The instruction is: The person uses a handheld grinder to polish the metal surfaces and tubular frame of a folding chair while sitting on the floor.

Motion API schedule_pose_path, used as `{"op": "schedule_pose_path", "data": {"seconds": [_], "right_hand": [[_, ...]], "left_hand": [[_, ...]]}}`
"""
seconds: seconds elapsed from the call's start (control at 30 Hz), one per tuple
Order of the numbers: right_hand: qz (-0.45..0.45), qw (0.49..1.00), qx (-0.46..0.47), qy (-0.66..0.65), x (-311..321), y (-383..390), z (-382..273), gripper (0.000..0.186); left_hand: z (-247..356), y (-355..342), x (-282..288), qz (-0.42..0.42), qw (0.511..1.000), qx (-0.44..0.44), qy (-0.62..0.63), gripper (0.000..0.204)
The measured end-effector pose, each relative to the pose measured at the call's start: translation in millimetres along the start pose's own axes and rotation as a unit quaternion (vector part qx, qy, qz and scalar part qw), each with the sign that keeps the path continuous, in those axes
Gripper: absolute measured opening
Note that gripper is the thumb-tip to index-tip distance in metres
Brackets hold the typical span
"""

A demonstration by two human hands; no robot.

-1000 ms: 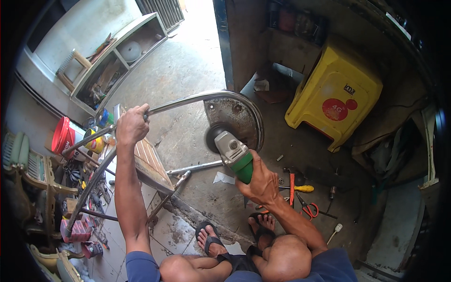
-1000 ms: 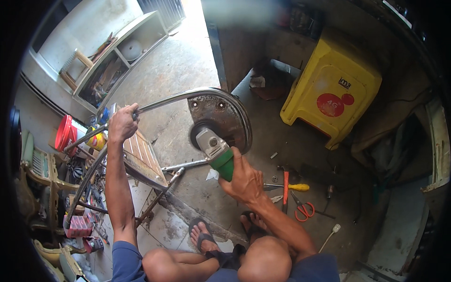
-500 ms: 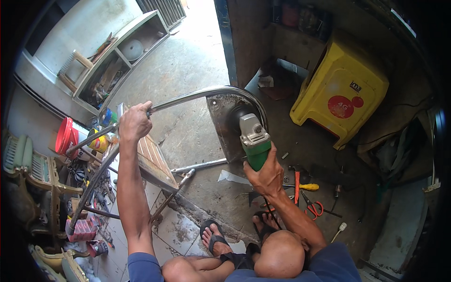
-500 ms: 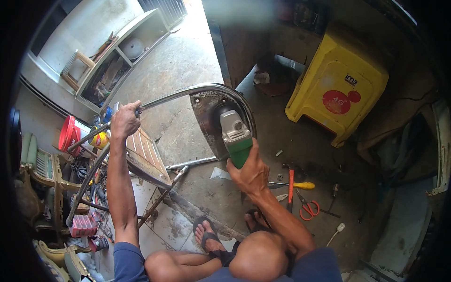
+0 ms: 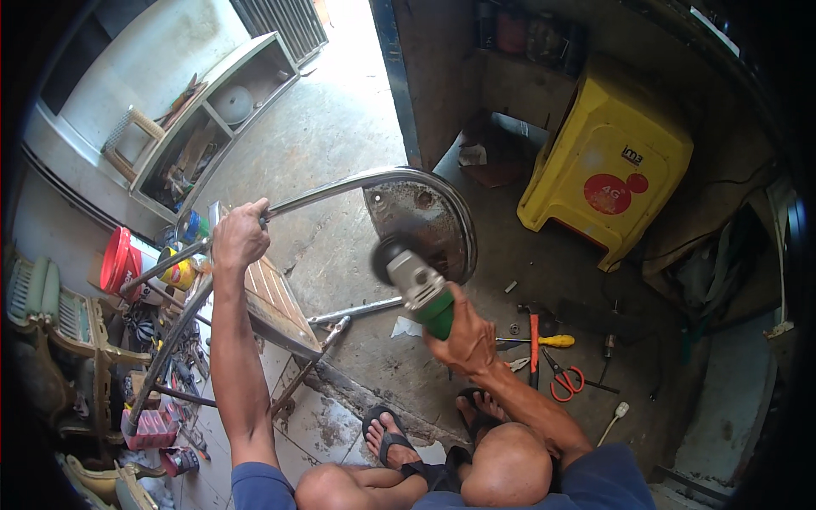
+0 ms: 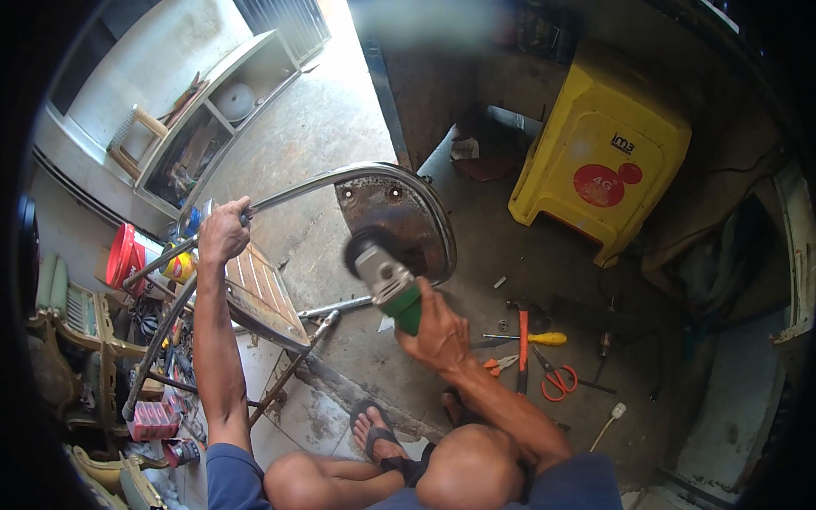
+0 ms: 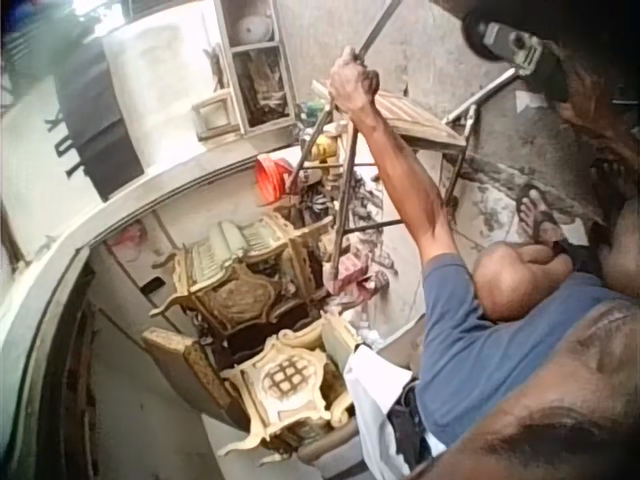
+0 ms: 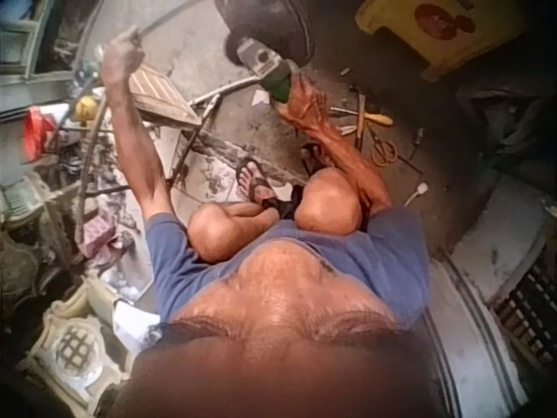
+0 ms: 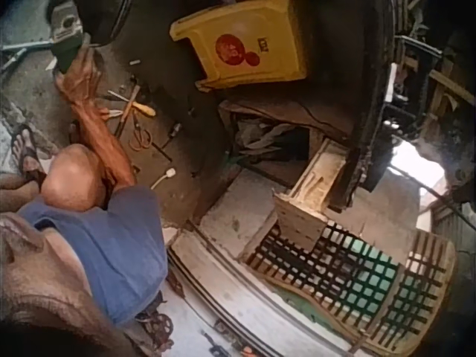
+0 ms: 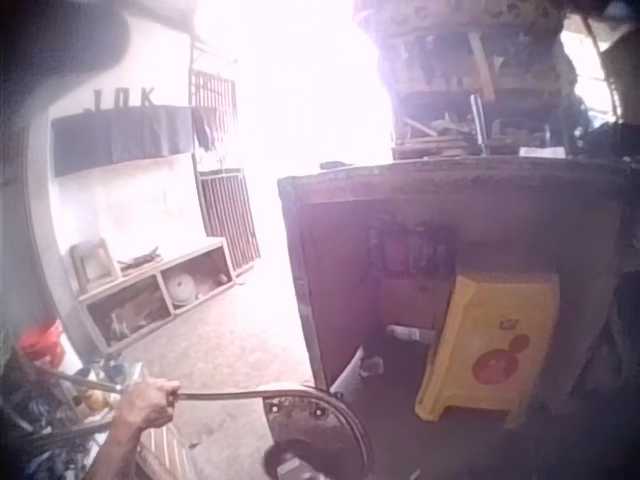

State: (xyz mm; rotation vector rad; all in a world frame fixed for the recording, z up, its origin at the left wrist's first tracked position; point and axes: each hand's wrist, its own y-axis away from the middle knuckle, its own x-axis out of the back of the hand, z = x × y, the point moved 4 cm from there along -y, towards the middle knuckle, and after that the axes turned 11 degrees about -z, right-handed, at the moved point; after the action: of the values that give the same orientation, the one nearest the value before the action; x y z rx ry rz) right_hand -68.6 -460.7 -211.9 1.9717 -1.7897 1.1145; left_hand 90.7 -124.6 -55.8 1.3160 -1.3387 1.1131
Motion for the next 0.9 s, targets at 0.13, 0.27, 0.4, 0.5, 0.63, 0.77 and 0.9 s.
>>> {"op": "schedule_pose_path", "data": {"seconds": [0.13,0.27,0.4,0.5,0.63,0.77,0.9], "right_hand": [[0.021,0.998,-0.053,-0.032,3,-3,6,0.09],[0.062,0.991,-0.11,-0.055,7,-4,17,0.09],[0.001,0.999,-0.033,-0.02,-3,7,7,0.088],[0.007,0.993,-0.109,-0.041,5,5,17,0.089],[0.061,0.993,-0.072,-0.073,27,2,18,0.088],[0.094,0.976,-0.153,-0.122,37,2,28,0.081],[0.119,0.962,-0.19,-0.153,24,19,62,0.075]], "left_hand": [[3,-1,3,0.008,1.0,-0.005,0.012,0.026],[3,-3,2,-0.003,1.0,-0.002,0.022,0.025],[1,-2,3,-0.012,1.0,-0.008,0.019,0.025],[4,-1,2,-0.001,0.999,-0.018,0.032,0.025],[3,1,10,0.022,0.999,-0.015,0.029,0.026],[-5,-7,2,0.008,0.998,-0.026,0.048,0.022],[5,-7,1,-0.016,1.0,-0.015,0.019,0.019]]}}
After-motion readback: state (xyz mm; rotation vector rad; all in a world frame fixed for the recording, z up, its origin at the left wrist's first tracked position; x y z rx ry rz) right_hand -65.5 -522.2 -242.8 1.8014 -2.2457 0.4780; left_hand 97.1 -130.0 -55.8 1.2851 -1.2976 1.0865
